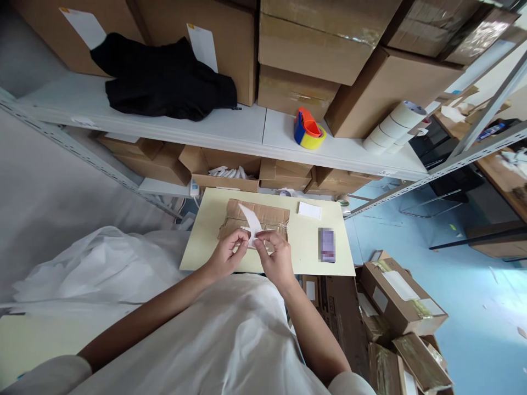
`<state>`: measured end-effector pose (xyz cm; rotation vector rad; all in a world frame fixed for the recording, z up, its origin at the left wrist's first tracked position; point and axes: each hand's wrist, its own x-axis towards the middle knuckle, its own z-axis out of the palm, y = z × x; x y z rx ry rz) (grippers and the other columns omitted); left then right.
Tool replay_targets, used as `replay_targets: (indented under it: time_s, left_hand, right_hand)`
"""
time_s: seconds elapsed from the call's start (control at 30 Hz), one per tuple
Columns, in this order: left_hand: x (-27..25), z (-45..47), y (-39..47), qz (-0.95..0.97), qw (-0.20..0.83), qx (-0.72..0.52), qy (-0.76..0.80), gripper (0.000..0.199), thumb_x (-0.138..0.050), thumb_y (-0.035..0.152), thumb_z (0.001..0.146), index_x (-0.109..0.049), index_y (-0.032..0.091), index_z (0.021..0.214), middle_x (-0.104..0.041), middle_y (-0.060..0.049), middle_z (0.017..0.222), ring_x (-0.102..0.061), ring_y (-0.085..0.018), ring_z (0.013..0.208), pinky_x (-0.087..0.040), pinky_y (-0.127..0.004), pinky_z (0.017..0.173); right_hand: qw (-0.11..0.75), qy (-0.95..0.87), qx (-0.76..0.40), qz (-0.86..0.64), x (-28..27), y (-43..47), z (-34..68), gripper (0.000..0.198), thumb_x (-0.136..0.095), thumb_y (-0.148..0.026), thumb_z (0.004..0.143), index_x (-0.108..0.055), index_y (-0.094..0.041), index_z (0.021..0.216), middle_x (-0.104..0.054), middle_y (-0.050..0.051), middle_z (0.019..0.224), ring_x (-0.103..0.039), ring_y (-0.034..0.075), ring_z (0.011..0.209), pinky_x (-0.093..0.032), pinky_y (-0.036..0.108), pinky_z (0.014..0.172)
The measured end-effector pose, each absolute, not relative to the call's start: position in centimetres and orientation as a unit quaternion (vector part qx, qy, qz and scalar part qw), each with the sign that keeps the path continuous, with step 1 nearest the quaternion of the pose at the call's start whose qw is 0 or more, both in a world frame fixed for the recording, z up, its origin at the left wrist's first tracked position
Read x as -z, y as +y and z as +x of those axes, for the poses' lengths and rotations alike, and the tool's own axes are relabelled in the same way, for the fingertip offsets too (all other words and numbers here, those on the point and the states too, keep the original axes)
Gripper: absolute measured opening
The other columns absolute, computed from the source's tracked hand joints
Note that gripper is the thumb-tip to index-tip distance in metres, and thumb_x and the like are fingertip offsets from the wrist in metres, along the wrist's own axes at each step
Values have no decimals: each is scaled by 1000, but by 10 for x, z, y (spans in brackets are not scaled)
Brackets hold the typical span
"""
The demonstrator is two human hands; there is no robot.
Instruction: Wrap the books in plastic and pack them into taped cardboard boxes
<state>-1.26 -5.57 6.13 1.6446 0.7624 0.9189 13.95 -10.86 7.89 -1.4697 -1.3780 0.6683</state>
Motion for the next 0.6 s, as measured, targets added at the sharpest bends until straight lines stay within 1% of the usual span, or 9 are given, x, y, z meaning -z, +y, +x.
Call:
replay_targets:
  time_s: [0.07, 0.13, 0.23, 0.33, 0.43, 0.5, 0.6]
  left_hand:
    - [-58, -15, -47, 687, 521, -387, 327, 17, -49, 30, 89, -49, 20, 76, -55, -1, 75, -51, -12, 67, -41, -24, 64]
    - [-56, -19, -36, 678, 519, -383, 353, 17, -48, 32, 89, -49, 20, 77, -54, 1, 71, -52, -12, 64, -40, -23, 61]
    - [-54, -32, -17, 662, 543, -348, 383, 18, -47, 34, 89, -47, 20, 78, -59, 1, 68, -59, -13, 65, -43, -23, 61]
    - [-51, -51, 3, 656, 550, -315, 409, 17, -46, 34, 90, -46, 21, 78, -59, 3, 61, -64, -14, 61, -44, -23, 59]
    - [-41, -72, 23, 647, 524, -314, 456, 16, -46, 34, 89, -47, 22, 79, -56, 5, 56, -64, -14, 55, -44, -23, 56]
    - [-31, -84, 36, 642, 499, -316, 489, 16, -47, 35, 88, -49, 22, 79, -59, 5, 56, -66, -15, 55, -45, -24, 58]
    - [-17, -97, 58, 636, 437, -333, 541, 16, -49, 37, 87, -51, 21, 83, -64, 2, 61, -68, -17, 61, -49, -26, 63]
  right_hand:
    - [506, -535, -311, -600, -78, -104, 143, 19, -65, -39, 83, -67, -21, 87, -69, 7, 92, -66, 20, 86, -52, 32, 72]
    - [534, -481, -360, -595, -76, -99, 146, 21, -63, -42, 84, -62, -21, 84, -66, 4, 82, -63, 16, 76, -49, 28, 66]
    - [570, -395, -420, -585, -68, -91, 151, 24, -60, -44, 86, -55, -21, 80, -57, -3, 62, -54, 11, 58, -43, 24, 58]
    - [596, -333, -453, -574, -56, -86, 156, 27, -61, -46, 85, -50, -21, 78, -48, -8, 51, -45, 8, 47, -38, 22, 50]
    - [613, -290, -435, -592, -46, -83, 163, 29, -61, -47, 84, -48, -22, 78, -47, -8, 52, -43, 8, 45, -38, 21, 46]
    - [625, -266, -391, -621, -41, -82, 168, 29, -61, -48, 84, -49, -22, 80, -51, -8, 56, -46, 8, 47, -40, 21, 45]
    - [645, -237, -308, -658, -36, -81, 175, 28, -60, -48, 85, -48, -22, 84, -54, -6, 63, -49, 8, 50, -43, 20, 45]
